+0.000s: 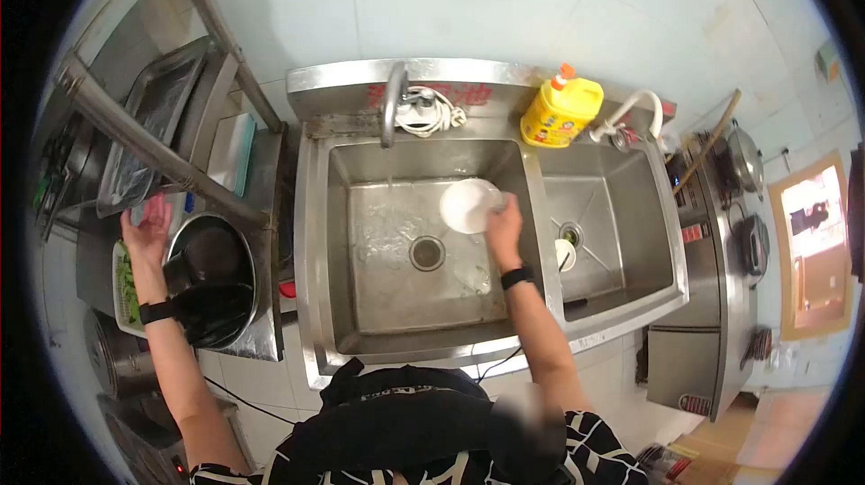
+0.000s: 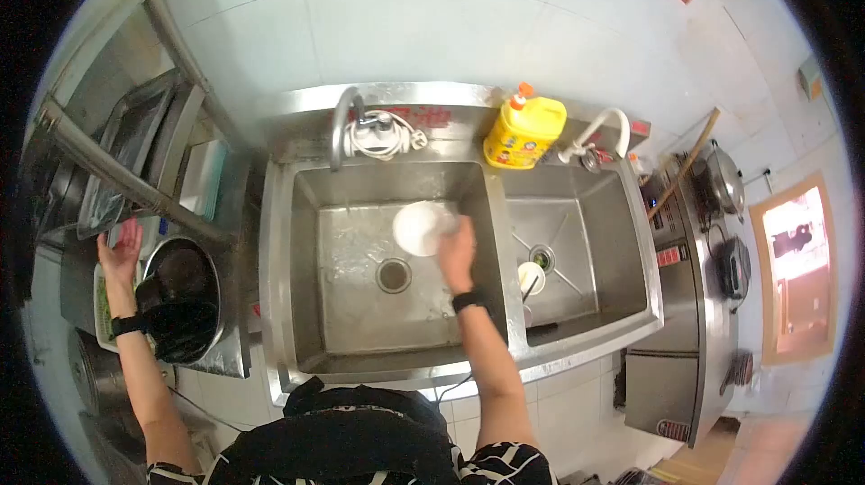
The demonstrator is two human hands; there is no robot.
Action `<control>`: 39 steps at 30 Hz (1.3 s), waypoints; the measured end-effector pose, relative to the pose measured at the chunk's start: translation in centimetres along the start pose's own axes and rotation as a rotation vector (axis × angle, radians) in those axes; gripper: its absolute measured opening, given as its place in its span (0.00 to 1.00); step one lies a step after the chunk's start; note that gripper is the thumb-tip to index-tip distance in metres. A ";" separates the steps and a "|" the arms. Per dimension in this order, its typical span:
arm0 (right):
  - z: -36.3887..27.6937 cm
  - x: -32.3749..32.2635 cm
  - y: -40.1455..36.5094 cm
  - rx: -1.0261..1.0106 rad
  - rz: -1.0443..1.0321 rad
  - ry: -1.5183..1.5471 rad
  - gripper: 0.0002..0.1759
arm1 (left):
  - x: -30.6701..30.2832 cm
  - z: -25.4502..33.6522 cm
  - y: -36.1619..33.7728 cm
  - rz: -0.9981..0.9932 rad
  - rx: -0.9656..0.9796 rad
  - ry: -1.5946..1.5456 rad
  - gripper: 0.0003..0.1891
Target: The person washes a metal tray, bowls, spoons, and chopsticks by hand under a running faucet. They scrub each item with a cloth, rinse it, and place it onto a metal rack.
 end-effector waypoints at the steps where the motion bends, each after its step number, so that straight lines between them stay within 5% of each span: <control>1: 1.3 -1.5 -0.8 0.245 0.000 0.126 0.17 | 0.7 2.7 -0.9 0.009 0.087 -0.016 0.40; 2: 8.9 -0.3 -2.9 0.450 0.139 0.396 0.14 | 1.9 5.2 -1.7 0.015 0.179 -0.034 0.39; 3: 13.5 -9.8 -2.2 0.616 0.099 0.308 0.13 | 0.3 -3.1 -1.6 0.042 0.104 -0.110 0.39; 5: 15.8 -11.7 -4.0 0.709 0.194 0.349 0.12 | 0.8 -1.2 -3.1 0.301 0.218 -0.144 0.32; 8: 22.0 -12.4 -5.2 0.743 0.143 0.331 0.11 | -5.1 5.8 4.2 0.232 0.260 0.122 0.22; 10: 22.4 -12.9 -5.9 0.836 0.213 0.424 0.10 | -3.9 6.1 3.7 0.142 0.236 0.230 0.13; 15: 22.3 -11.5 -5.1 0.864 0.125 0.480 0.12 | -2.6 6.4 -5.2 0.099 0.315 0.219 0.16; 19: 20.4 -12.4 -4.4 0.833 0.179 0.481 0.13 | -6.4 7.5 -15.5 0.284 0.404 0.118 0.19; 25: 21.9 -12.5 -4.5 0.824 0.127 0.492 0.19 | -10.1 6.4 -31.8 0.537 0.513 0.349 0.03; 29: 23.8 -16.8 -4.5 0.638 0.325 0.264 0.28 | -10.4 3.4 -40.3 0.604 0.657 0.375 0.05; 30: 25.1 -18.3 -5.0 0.610 0.370 0.157 0.29 | -13.8 3.8 -41.5 0.587 0.574 0.347 0.06; 33: 21.9 -20.3 -6.4 0.679 0.410 0.106 0.30 | -8.6 -2.1 -44.3 0.590 0.422 0.244 0.14; 35: 29.6 -22.2 -5.1 0.408 0.414 -0.150 0.25 | -7.4 -4.6 -46.6 0.636 0.495 0.338 0.15; 36: 26.2 -21.3 -4.1 0.412 0.396 -0.028 0.22 | -7.0 -4.4 -49.1 0.670 0.841 0.673 0.23; 39: 14.3 -18.3 -1.5 0.457 0.192 0.497 0.18 | -6.5 -6.0 -45.8 0.687 0.563 0.940 0.16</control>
Point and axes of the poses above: each hand's wrist, its own y-axis towards the middle knuckle, its own x-axis out of the palm, z = x × y, the point moved 9 cm from there along y, towards the middle knuckle, and after that the axes turned 9 degrees about -x, right-handed, at the moved point
